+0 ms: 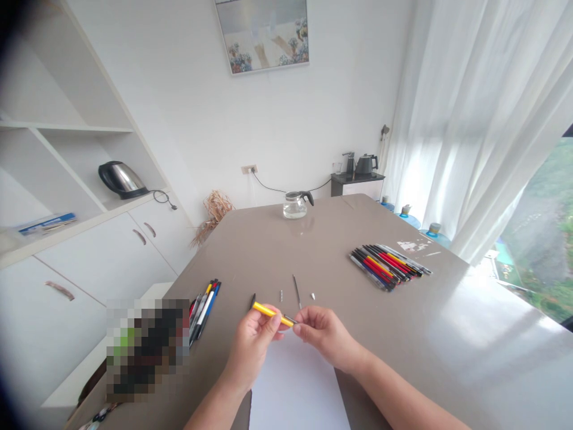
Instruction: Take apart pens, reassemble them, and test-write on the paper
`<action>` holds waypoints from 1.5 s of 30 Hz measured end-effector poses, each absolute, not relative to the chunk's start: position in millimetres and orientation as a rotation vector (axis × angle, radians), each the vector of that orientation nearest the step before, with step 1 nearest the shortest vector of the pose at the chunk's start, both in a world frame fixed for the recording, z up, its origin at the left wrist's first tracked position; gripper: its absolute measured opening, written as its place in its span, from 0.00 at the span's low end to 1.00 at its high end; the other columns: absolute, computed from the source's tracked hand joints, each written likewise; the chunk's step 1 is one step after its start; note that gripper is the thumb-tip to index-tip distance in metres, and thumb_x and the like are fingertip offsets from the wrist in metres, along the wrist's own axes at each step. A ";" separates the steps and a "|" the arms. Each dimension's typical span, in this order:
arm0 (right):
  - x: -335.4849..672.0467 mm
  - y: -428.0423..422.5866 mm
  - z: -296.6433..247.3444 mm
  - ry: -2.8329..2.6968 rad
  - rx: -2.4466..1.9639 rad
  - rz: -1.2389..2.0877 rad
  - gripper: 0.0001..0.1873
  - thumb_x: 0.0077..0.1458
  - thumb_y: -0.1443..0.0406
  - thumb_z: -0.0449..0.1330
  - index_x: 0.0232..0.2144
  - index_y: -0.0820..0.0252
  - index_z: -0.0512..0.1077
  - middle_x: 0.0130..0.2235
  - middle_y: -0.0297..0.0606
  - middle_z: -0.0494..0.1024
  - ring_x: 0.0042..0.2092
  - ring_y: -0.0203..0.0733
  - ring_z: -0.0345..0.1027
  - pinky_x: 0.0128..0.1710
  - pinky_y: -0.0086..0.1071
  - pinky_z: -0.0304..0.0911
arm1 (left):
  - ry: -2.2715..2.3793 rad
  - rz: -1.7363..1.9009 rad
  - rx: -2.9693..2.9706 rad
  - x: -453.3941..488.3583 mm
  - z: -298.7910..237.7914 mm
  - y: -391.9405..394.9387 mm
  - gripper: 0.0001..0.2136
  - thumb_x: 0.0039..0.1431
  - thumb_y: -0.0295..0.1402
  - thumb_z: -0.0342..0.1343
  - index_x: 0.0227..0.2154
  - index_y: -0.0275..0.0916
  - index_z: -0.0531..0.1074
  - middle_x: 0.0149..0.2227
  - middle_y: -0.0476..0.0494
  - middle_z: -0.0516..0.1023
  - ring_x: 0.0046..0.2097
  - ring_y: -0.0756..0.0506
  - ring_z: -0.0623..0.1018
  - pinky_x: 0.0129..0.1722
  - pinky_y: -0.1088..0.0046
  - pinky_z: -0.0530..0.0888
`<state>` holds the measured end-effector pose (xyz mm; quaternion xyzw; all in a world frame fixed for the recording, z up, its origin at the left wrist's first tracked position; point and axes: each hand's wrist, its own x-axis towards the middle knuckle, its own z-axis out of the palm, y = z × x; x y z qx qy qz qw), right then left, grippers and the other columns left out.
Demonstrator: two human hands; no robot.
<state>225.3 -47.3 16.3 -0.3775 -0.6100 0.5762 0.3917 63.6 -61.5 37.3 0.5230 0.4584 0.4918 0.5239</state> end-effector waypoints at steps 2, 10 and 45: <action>225.5 -47.5 16.9 -1.552 -0.956 1.462 0.11 0.48 0.60 0.55 0.29 0.63 0.66 0.24 0.32 0.64 0.26 0.30 0.55 0.27 0.26 0.52 | 1.099 1.178 1.246 63.7 37.6 -61.7 0.11 0.52 0.38 0.50 0.33 0.36 0.64 0.30 0.43 0.72 0.34 0.46 0.74 0.32 0.69 0.72; 224.5 -47.8 17.0 -1.543 -0.958 1.459 0.11 0.48 0.60 0.55 0.29 0.64 0.66 0.24 0.32 0.64 0.26 0.30 0.55 0.26 0.26 0.52 | 1.101 1.186 1.239 64.3 36.6 -62.2 0.10 0.51 0.39 0.50 0.33 0.36 0.64 0.30 0.44 0.72 0.35 0.45 0.74 0.31 0.70 0.72; 220.8 -50.3 12.5 -1.619 -1.081 1.310 0.11 0.45 0.59 0.57 0.27 0.63 0.68 0.27 0.36 0.71 0.30 0.35 0.62 0.29 0.28 0.57 | 1.126 1.068 1.264 68.0 39.5 -64.5 0.14 0.52 0.44 0.47 0.34 0.38 0.63 0.34 0.42 0.71 0.35 0.46 0.73 0.30 0.72 0.72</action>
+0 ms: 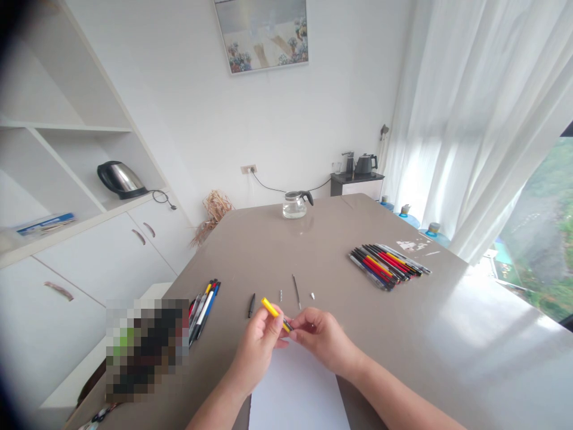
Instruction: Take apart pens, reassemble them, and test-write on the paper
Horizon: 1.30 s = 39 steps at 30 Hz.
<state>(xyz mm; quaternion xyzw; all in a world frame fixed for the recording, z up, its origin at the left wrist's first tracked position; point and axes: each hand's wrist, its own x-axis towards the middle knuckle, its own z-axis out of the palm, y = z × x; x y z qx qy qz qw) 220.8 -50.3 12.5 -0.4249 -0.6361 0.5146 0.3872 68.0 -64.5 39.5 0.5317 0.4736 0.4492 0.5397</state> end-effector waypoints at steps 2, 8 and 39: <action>220.2 -51.0 12.6 -1.660 -1.140 1.232 0.10 0.45 0.60 0.57 0.26 0.63 0.68 0.27 0.36 0.71 0.30 0.36 0.63 0.29 0.28 0.57 | 1.121 1.051 1.284 69.2 38.6 -65.0 0.13 0.51 0.43 0.47 0.33 0.38 0.63 0.33 0.43 0.71 0.34 0.46 0.73 0.30 0.73 0.71; 222.1 -50.5 18.5 -1.834 -1.215 0.990 0.10 0.46 0.60 0.55 0.24 0.61 0.68 0.24 0.34 0.70 0.26 0.34 0.60 0.25 0.27 0.55 | 1.145 1.066 1.368 67.6 36.5 -63.3 0.13 0.51 0.43 0.48 0.30 0.37 0.65 0.27 0.48 0.67 0.30 0.48 0.71 0.29 0.74 0.71; 247.3 -9.5 -6.6 -2.060 -1.802 0.158 0.14 0.55 0.64 0.44 0.29 0.58 0.69 0.30 0.38 0.67 0.33 0.37 0.62 0.30 0.26 0.52 | 1.263 1.031 1.482 62.0 26.1 -59.4 0.14 0.52 0.44 0.45 0.31 0.38 0.66 0.28 0.46 0.69 0.30 0.49 0.70 0.27 0.76 0.66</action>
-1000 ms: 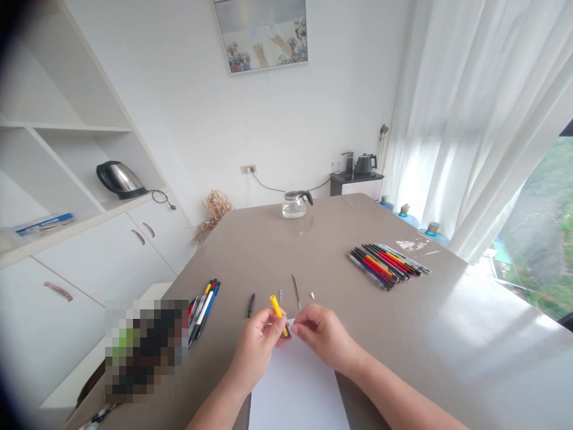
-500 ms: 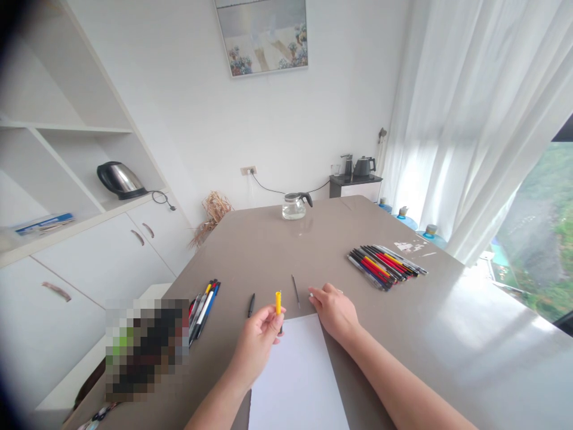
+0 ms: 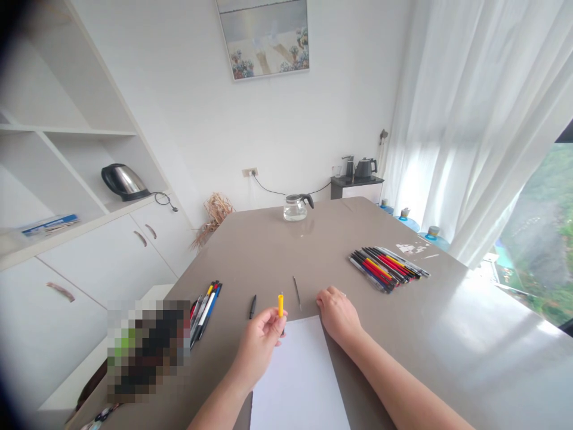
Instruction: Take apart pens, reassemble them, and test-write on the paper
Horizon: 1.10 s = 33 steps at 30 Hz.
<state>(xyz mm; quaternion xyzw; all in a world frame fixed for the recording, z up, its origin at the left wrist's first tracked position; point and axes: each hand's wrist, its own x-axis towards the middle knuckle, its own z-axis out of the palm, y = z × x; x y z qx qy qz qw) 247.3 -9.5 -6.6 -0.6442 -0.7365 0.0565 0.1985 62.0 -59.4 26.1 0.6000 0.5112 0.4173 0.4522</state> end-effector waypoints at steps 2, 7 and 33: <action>247.4 -10.0 -7.0 -2.066 -1.795 0.136 0.12 0.54 0.65 0.45 0.28 0.59 0.68 0.30 0.38 0.68 0.33 0.37 0.62 0.31 0.27 0.53 | 1.270 1.027 1.496 61.9 24.0 -58.8 0.14 0.52 0.44 0.45 0.31 0.37 0.66 0.28 0.46 0.69 0.30 0.49 0.70 0.28 0.76 0.65; 249.9 -12.6 -3.2 -2.016 -1.677 0.198 0.11 0.52 0.67 0.46 0.26 0.60 0.67 0.29 0.38 0.69 0.31 0.37 0.62 0.32 0.28 0.55 | 1.301 0.995 1.531 62.0 21.0 -57.9 0.16 0.53 0.44 0.44 0.32 0.37 0.67 0.27 0.46 0.70 0.30 0.49 0.70 0.27 0.77 0.64; 232.7 -48.4 28.1 -1.468 -1.032 1.101 0.08 0.47 0.61 0.57 0.25 0.62 0.66 0.25 0.33 0.67 0.27 0.32 0.57 0.27 0.27 0.54 | 1.314 0.764 1.768 64.0 30.2 -65.5 0.15 0.53 0.40 0.45 0.31 0.36 0.71 0.26 0.47 0.72 0.28 0.49 0.68 0.28 0.76 0.62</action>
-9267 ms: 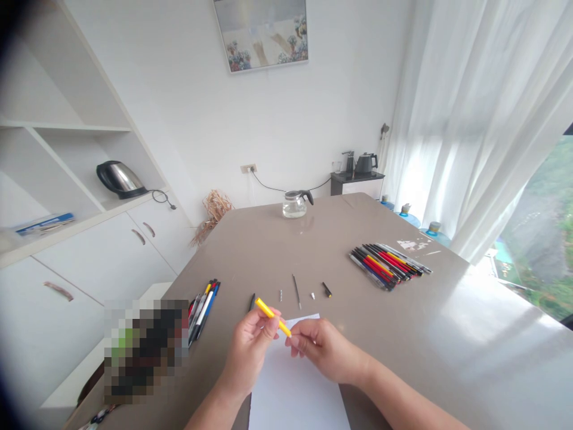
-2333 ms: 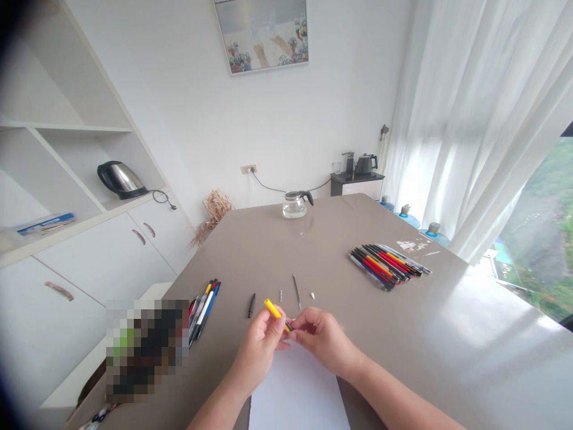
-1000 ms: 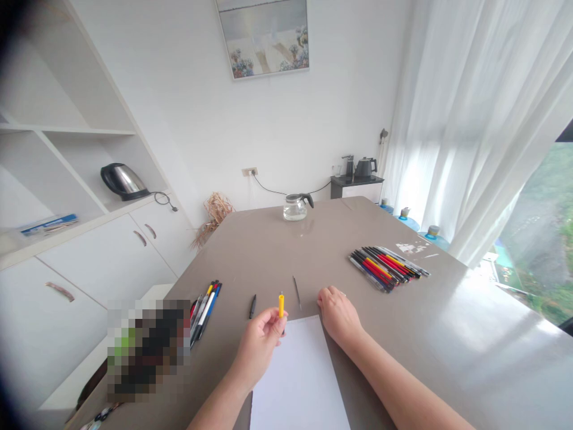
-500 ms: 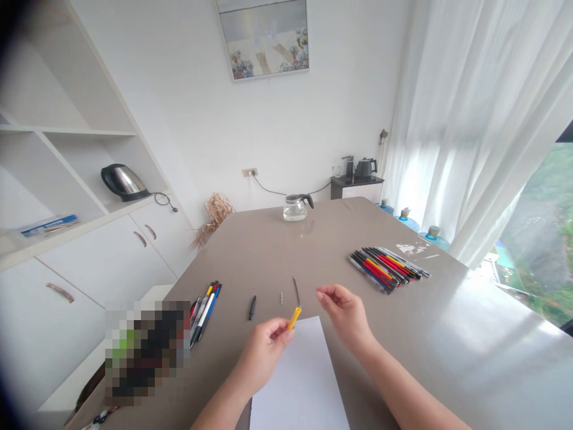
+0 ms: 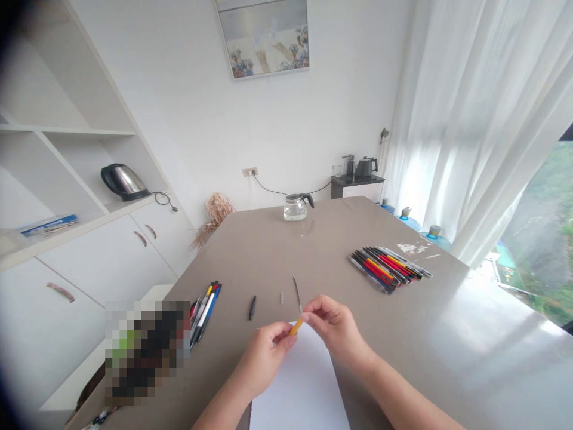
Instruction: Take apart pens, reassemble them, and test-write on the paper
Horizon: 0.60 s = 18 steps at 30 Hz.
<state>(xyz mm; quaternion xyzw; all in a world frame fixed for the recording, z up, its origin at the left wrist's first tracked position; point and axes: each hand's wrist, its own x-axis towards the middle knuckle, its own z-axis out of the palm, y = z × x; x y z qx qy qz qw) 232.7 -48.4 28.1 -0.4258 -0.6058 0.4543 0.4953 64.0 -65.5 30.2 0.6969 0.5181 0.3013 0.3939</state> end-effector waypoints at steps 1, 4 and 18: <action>232.6 -48.5 28.6 -1.464 -1.007 1.115 0.08 0.47 0.62 0.57 0.25 0.62 0.66 0.25 0.34 0.67 0.28 0.33 0.58 0.27 0.27 0.54 | 1.317 0.765 1.769 64.1 30.4 -65.5 0.15 0.53 0.40 0.45 0.31 0.36 0.71 0.26 0.47 0.72 0.28 0.49 0.68 0.28 0.76 0.62; 231.3 -48.7 29.3 -1.430 -0.936 1.178 0.07 0.47 0.63 0.57 0.24 0.62 0.66 0.26 0.34 0.67 0.28 0.33 0.58 0.27 0.27 0.54 | 1.313 0.760 1.769 64.1 31.1 -65.6 0.15 0.53 0.41 0.44 0.31 0.36 0.71 0.26 0.47 0.73 0.28 0.49 0.68 0.27 0.76 0.61; 227.4 -48.8 31.2 -1.348 -0.829 1.281 0.08 0.45 0.63 0.58 0.21 0.62 0.65 0.25 0.33 0.64 0.27 0.31 0.56 0.26 0.27 0.54 | 1.268 0.768 1.731 64.1 28.9 -66.0 0.13 0.52 0.38 0.45 0.30 0.37 0.71 0.27 0.47 0.73 0.28 0.49 0.68 0.28 0.75 0.62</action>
